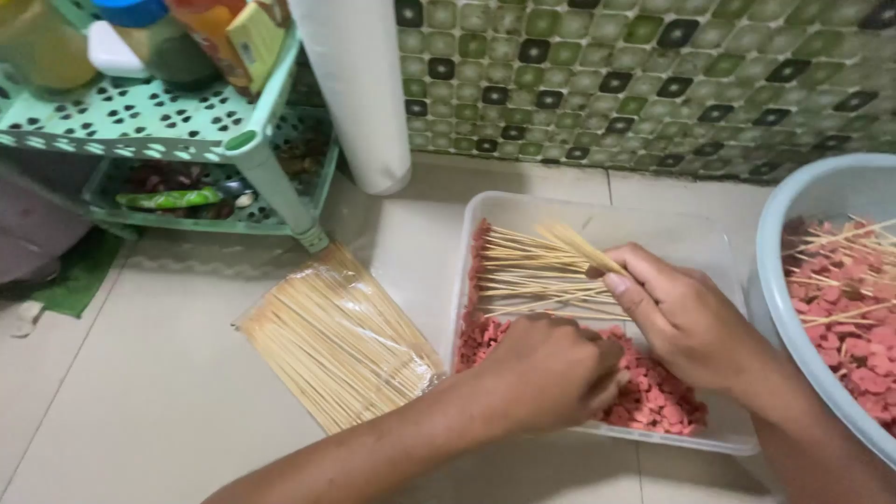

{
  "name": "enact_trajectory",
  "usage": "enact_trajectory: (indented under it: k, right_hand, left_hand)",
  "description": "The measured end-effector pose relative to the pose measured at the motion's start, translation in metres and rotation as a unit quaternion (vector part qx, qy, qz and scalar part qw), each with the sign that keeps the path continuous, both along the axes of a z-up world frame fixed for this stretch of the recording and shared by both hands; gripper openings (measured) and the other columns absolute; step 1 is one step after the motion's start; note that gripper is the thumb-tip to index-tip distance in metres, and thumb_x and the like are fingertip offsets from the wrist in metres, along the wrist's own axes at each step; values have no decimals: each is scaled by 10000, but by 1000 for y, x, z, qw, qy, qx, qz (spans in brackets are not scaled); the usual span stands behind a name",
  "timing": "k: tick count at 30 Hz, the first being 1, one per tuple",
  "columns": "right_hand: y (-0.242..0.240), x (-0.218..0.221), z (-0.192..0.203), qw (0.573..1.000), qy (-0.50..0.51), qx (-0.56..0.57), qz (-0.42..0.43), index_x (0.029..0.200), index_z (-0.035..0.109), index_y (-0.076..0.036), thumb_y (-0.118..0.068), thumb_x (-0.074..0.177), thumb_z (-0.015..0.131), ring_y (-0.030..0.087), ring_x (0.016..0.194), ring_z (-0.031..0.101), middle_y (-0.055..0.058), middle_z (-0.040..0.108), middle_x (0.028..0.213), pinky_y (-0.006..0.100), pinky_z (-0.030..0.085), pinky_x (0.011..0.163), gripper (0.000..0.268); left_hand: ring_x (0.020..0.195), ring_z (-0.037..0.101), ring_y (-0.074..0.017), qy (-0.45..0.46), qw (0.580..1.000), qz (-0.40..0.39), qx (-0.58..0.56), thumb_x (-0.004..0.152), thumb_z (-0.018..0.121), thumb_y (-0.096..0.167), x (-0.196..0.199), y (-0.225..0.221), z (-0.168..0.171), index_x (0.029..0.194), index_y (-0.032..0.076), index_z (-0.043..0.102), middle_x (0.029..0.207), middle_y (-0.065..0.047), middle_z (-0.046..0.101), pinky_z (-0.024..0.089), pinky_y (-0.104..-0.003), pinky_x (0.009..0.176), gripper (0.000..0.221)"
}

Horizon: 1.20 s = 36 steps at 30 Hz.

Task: Skewering small pieces of pink sausage onto wooden sticks for snack preparation.

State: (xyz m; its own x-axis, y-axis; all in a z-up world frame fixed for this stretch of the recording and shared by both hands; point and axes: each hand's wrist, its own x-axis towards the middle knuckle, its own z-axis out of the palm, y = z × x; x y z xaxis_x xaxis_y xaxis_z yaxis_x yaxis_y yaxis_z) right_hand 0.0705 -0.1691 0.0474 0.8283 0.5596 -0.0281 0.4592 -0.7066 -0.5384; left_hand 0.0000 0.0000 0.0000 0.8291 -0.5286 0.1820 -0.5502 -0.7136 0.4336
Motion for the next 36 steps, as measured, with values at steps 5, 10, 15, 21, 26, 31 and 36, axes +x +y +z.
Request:
enact_trajectory:
  k: [5,10,15,21,26,31,36]
  right_hand:
    - [-21,-2,-27,999,1,-28,17,1304,605,-211,-322,1021,435,291,977,742,63,777,1100,372,497,792,349]
    - [-25,4,-31,997,53,-56,0,1365,581,-233,-287,1002,451,266,1008,744,49,772,1169,384,507,811,389]
    - [-25,6,-35,994,78,-75,2,1394,570,-260,-246,970,476,271,1005,749,36,802,1114,405,499,810,434]
    - [-22,5,-32,984,113,-133,-23,1354,542,-282,-306,1011,450,300,939,747,54,792,1049,409,491,758,356]
    - [-23,6,-34,981,103,-166,-15,1402,500,-315,-332,999,443,357,1039,716,71,767,1133,430,496,793,407]
    - [-19,5,-28,973,124,-192,-13,1365,492,-339,-303,1005,416,355,918,726,77,775,1027,415,477,748,369]
    - [-22,5,-33,976,109,-188,-7,1338,510,-328,-298,1004,429,333,896,740,64,778,969,413,478,748,344]
  left_hand:
    - [645,668,-402,-15,999,45,3,987,553,309,8,3,-12,866,107,679,701,-119,696,493,-577,506,267]
    - [699,659,-391,-42,995,-65,56,961,612,133,7,14,-1,884,57,653,854,-120,688,491,-565,503,116]
    - [875,628,-340,11,996,-88,23,853,635,10,25,22,-9,973,163,684,916,-54,694,487,-494,650,201]
    - [951,580,-315,39,990,-131,31,743,613,-73,23,23,-19,1121,164,696,1024,-62,664,482,-455,698,454]
    - [992,546,-315,79,991,-104,13,840,651,110,23,24,-11,1050,137,689,1036,-78,676,472,-483,710,215]
    - [914,503,-256,117,983,-141,-22,791,649,170,23,29,3,883,165,642,913,-9,710,428,-391,750,93]
    - [887,480,-258,135,980,-144,-14,773,609,66,23,29,3,905,173,687,912,12,731,411,-397,699,187]
